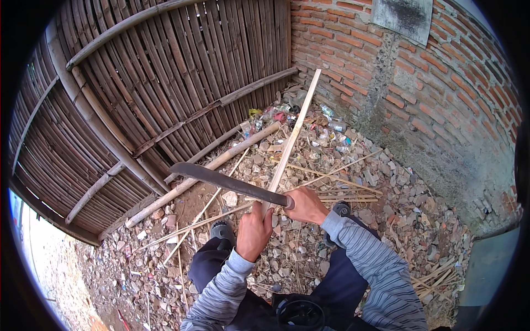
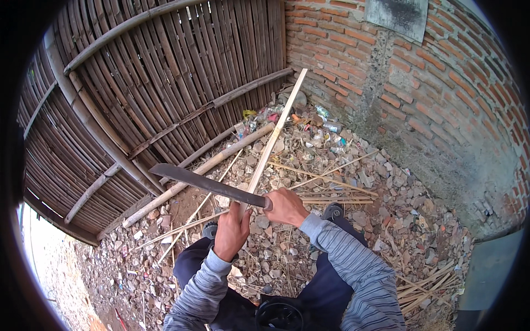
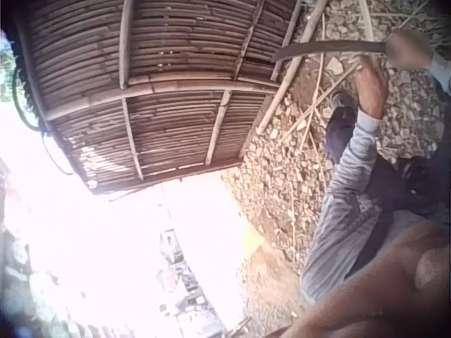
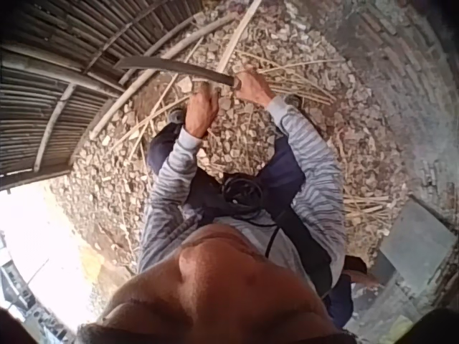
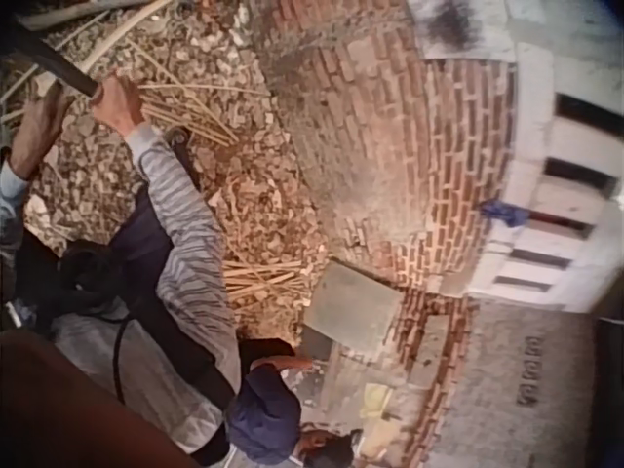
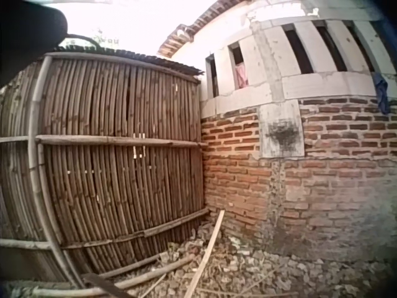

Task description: The person shaves a thin strip of bamboo by hand using a machete, repeatedly drawing the blade along the length of the strip while seated.

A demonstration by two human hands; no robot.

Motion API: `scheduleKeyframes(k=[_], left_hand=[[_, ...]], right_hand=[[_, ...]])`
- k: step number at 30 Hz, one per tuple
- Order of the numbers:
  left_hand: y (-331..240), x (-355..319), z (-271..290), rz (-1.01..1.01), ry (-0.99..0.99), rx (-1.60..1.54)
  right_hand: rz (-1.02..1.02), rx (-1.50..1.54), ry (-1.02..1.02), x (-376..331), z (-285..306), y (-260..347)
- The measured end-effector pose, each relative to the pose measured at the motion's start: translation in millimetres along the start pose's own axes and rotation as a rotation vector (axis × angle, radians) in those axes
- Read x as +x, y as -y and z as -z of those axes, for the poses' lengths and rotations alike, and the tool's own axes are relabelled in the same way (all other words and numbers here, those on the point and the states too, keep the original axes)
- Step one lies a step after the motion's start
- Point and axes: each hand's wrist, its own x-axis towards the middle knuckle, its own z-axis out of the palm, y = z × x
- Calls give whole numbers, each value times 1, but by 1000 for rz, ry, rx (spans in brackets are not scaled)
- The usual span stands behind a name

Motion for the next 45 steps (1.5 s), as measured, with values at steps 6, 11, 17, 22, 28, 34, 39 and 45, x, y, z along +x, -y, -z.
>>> scheduleKeyframes(k=[6, 11, 17, 22, 28, 34, 39, 45], left_hand=[[0, 1, -1, -20, -26, -43], [-2, 2, 1, 5, -45, -51], [12, 0, 6, -63, -11, -77], [19, -6, 16, 194, 218, -102], [37, -13, 12, 55, 245, 187], [30, 0, 4, 39, 155, 201], [15, 9, -14, 17, 12, 249], [23, 16, -37, 25, -72, 199]], right_hand=[[26, -106, 23, 7, 5, -4], [34, -92, 19, 4, -3, 1], [50, -142, 65, -4, -2, 4], [-16, -147, 82, -1, 7, 1], [-3, -198, 88, -6, 6, -1], [7, -126, 37, -21, -1, -7], [-55, -146, 31, -13, 7, -20], [-185, -191, 32, 2, 12, -43]])
